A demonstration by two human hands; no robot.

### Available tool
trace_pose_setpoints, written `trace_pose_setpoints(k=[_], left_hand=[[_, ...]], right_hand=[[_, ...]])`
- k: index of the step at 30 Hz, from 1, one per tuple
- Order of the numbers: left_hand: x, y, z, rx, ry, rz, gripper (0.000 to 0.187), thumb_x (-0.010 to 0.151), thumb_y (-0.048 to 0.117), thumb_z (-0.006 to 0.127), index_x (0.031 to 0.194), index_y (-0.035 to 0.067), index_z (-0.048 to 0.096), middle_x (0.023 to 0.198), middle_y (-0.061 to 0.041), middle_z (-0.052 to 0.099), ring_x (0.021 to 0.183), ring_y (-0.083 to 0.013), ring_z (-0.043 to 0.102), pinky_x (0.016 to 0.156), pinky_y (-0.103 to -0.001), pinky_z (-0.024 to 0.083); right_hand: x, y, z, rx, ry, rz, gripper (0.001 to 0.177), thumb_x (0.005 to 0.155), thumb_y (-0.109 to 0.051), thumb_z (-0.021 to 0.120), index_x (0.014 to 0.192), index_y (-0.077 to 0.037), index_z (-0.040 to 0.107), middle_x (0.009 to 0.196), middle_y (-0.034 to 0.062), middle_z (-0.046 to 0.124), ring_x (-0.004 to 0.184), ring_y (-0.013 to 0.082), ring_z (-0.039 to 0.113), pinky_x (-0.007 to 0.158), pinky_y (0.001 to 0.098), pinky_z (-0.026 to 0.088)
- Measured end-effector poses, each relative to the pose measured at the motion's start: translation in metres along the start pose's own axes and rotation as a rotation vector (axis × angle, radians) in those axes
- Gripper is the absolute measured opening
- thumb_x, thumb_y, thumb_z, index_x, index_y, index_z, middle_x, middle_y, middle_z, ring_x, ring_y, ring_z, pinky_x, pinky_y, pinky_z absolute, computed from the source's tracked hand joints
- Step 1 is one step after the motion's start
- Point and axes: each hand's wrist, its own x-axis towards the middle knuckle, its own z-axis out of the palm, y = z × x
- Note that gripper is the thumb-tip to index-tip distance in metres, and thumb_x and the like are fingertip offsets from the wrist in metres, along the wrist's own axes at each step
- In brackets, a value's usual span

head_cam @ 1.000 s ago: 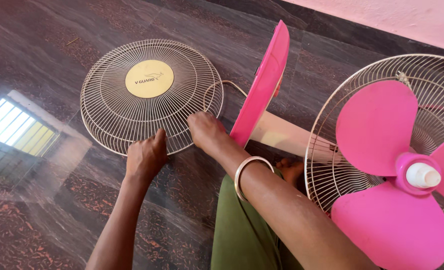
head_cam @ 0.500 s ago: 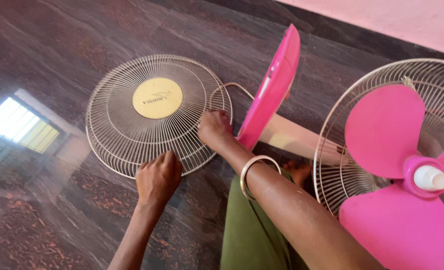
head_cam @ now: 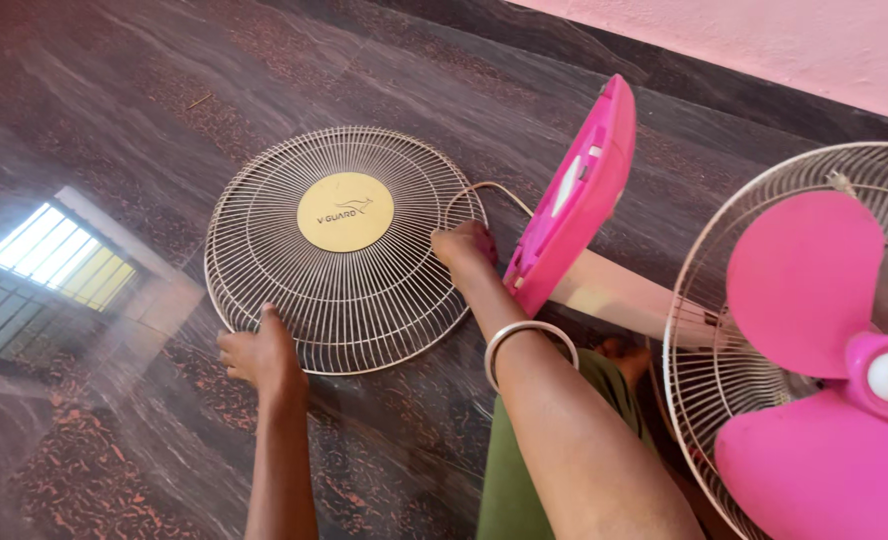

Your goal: The person assembles a pink electric fan by hand. They first tighten the central hub cap onto the fan blades, then attach the front wire cage, and finally secure the outer pink ring around the cage.

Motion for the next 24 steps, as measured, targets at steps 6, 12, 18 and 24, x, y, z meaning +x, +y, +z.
trace_pose_setpoints(k=[6,12,18,24], left_hand=[[0.019,0.018,-0.007,-0.337,0.007,-0.260,0.072,0.094,0.031,0.068,0.144,-0.012,0.040,0.143,-0.032,0.051,0.130,-0.0388,0.059,0.112,-0.050,0.049],[0.036,0.021,-0.011,-0.630,-0.111,-0.321,0.071,0.095,0.026,0.062,0.145,-0.018,0.038,0.143,-0.032,0.055,0.125,-0.0388,0.070,0.099,-0.046,0.057],[0.046,0.037,-0.018,-0.279,-0.068,-0.428,0.078,0.095,0.040,0.067,0.149,-0.010,0.043,0.156,-0.028,0.043,0.138,-0.0391,0.057,0.113,-0.046,0.052],[0.056,0.020,-0.009,0.253,-0.006,-0.300,0.075,0.095,0.064,0.055,0.149,0.013,0.049,0.155,-0.022,0.031,0.147,-0.0408,0.025,0.126,-0.058,0.014]], right_hand=[[-0.011,0.004,0.020,-0.074,-0.013,-0.005,0.103,0.086,-0.049,0.075,0.151,0.006,0.017,0.159,0.0269,0.022,0.138,0.0457,0.043,0.105,0.0554,0.049],[-0.041,0.000,0.015,-0.189,0.055,-0.021,0.127,0.078,-0.066,0.076,0.162,0.002,0.009,0.166,0.0205,0.021,0.140,0.0457,0.043,0.102,0.0608,0.053],[-0.071,-0.009,-0.009,-0.136,0.024,0.003,0.131,0.074,-0.079,0.071,0.163,-0.006,0.009,0.164,0.0154,0.020,0.140,0.0446,0.040,0.103,0.0625,0.049],[-0.068,0.000,-0.005,-0.054,0.059,-0.012,0.102,0.075,-0.066,0.077,0.151,-0.009,0.039,0.160,0.0125,0.033,0.139,0.0402,0.046,0.100,0.0618,0.052]])
